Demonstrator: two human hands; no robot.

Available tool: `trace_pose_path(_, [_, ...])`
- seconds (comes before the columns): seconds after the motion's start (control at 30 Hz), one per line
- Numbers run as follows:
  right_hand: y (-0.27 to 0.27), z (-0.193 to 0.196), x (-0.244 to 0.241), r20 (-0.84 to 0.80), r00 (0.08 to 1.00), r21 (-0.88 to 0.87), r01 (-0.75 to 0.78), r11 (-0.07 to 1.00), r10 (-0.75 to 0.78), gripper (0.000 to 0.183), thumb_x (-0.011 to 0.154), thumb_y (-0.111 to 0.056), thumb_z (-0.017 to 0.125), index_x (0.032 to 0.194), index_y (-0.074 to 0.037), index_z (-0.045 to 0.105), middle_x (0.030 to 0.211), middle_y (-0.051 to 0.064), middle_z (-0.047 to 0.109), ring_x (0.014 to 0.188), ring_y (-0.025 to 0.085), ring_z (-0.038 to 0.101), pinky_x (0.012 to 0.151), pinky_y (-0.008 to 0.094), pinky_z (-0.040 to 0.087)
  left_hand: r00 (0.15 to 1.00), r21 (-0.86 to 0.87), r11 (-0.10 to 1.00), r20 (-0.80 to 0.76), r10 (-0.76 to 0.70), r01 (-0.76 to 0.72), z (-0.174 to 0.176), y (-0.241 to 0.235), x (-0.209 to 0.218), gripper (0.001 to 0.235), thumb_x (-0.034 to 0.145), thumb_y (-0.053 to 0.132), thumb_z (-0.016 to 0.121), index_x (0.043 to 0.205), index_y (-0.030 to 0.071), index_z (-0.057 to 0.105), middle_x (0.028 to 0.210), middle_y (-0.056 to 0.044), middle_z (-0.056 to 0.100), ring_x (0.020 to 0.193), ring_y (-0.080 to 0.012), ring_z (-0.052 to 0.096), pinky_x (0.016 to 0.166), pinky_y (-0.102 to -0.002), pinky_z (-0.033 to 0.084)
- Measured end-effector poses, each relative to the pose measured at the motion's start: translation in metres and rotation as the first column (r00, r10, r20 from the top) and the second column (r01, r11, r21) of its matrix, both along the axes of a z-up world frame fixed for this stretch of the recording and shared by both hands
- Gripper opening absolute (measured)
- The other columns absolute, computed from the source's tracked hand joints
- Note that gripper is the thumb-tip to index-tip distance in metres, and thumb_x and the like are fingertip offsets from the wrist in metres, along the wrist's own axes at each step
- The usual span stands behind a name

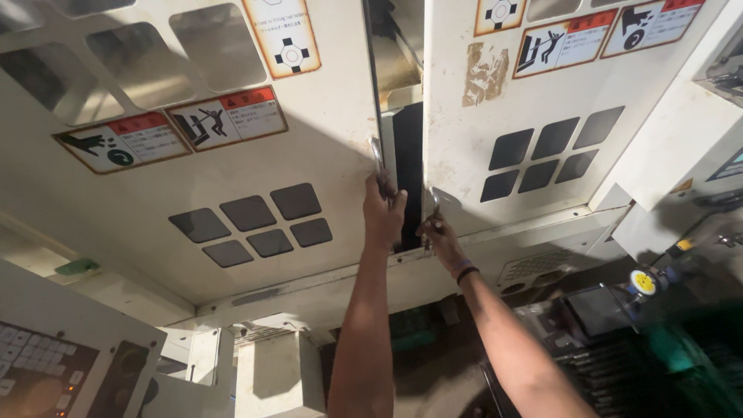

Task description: The person retrieves metal rods from a green crate and uses them to manipulate the handles of a large industrial machine door. They repeatedly insert and remove the rods while attempting to open or adjust the door mechanism.

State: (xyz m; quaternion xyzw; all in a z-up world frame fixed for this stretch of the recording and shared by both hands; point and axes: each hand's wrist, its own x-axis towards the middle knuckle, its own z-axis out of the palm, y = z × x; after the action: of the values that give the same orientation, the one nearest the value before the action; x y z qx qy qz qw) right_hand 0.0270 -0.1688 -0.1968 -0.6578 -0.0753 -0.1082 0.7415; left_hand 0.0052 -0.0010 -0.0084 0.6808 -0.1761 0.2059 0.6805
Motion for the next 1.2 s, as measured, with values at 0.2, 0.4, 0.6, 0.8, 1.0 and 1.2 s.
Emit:
trace_pose_path(0.2, [-0.002, -0.001, 0.000, -0.144, 0.989, 0.121, -0.013, 0.993, 0.031, 0.011, 0.099, -0.012, 0.055, 0.109, -0.013, 0.055, 0.088, 0.005, 0.067, 0.070, 0.014, 0.059, 0.059, 0.030, 0.048, 0.999, -0.041, 0.998, -0.007, -0.047, 0.046, 0.001, 0.001, -0.002, 0.048, 0.091, -0.002, 0.069, 0.133, -0.003, 0.048, 0.098, -0.004, 0.054, 0.090, -0.0120, 0.057, 0.080, -0.025, 0.051])
trace_pose_path(0.4, [-0.003, -0.006, 0.003, -0.053, 0.997, 0.124, -0.043, 0.991, 0.050, 0.008, 0.103, -0.015, 0.056, 0.109, -0.010, 0.056, 0.090, 0.006, 0.068, 0.076, 0.013, 0.062, 0.063, 0.028, 0.049, 1.000, 0.044, 0.999, -0.014, 0.019, -0.018, 0.009, 0.004, -0.007, 0.049, 0.089, 0.002, 0.071, 0.131, -0.002, 0.049, 0.091, -0.005, 0.055, 0.082, -0.0139, 0.056, 0.075, -0.027, 0.051])
trace_pose_path(0.6, [-0.006, -0.009, 0.002, 0.028, 1.000, 0.013, -0.009, 1.000, 0.008, 0.007, 0.102, -0.013, 0.057, 0.106, -0.007, 0.057, 0.090, 0.006, 0.068, 0.082, 0.014, 0.063, 0.071, 0.029, 0.052, 0.997, 0.093, 0.994, 0.065, 0.051, -0.057, 0.009, 0.005, -0.008, 0.049, 0.089, 0.003, 0.072, 0.132, -0.002, 0.049, 0.091, -0.006, 0.056, 0.083, -0.0161, 0.057, 0.079, -0.029, 0.051])
trace_pose_path(0.8, [-0.004, 0.007, -0.003, -0.054, 0.998, -0.035, 0.015, 0.999, -0.017, 0.017, 0.107, -0.017, 0.052, 0.099, -0.005, 0.060, 0.082, 0.007, 0.067, 0.072, 0.014, 0.061, 0.064, 0.030, 0.050, 0.998, 0.084, 0.995, 0.035, 0.051, -0.054, 0.003, 0.004, -0.004, 0.048, 0.090, 0.005, 0.073, 0.131, -0.003, 0.050, 0.093, -0.007, 0.059, 0.084, -0.0167, 0.059, 0.078, -0.030, 0.052])
trace_pose_path(1.0, [0.000, 0.016, -0.008, -0.073, 0.997, 0.061, -0.015, 0.998, 0.020, 0.016, 0.106, -0.017, 0.051, 0.096, -0.006, 0.058, 0.080, 0.007, 0.066, 0.072, 0.015, 0.062, 0.060, 0.032, 0.050, 0.997, 0.111, 0.991, 0.020, 0.073, -0.074, 0.000, 0.004, -0.003, 0.050, 0.090, 0.006, 0.073, 0.134, -0.003, 0.049, 0.093, -0.007, 0.060, 0.083, -0.0156, 0.061, 0.075, -0.029, 0.053])
trace_pose_path(1.2, [-0.005, 0.009, -0.007, -0.080, 0.995, 0.090, -0.060, 0.994, 0.067, 0.016, 0.107, -0.016, 0.051, 0.099, -0.005, 0.058, 0.084, 0.008, 0.067, 0.074, 0.015, 0.062, 0.063, 0.031, 0.051, 0.997, 0.054, 0.996, 0.027, 0.065, -0.067, 0.002, 0.000, -0.005, 0.049, 0.093, 0.006, 0.072, 0.135, -0.003, 0.048, 0.096, -0.006, 0.060, 0.085, -0.0136, 0.059, 0.075, -0.028, 0.052])
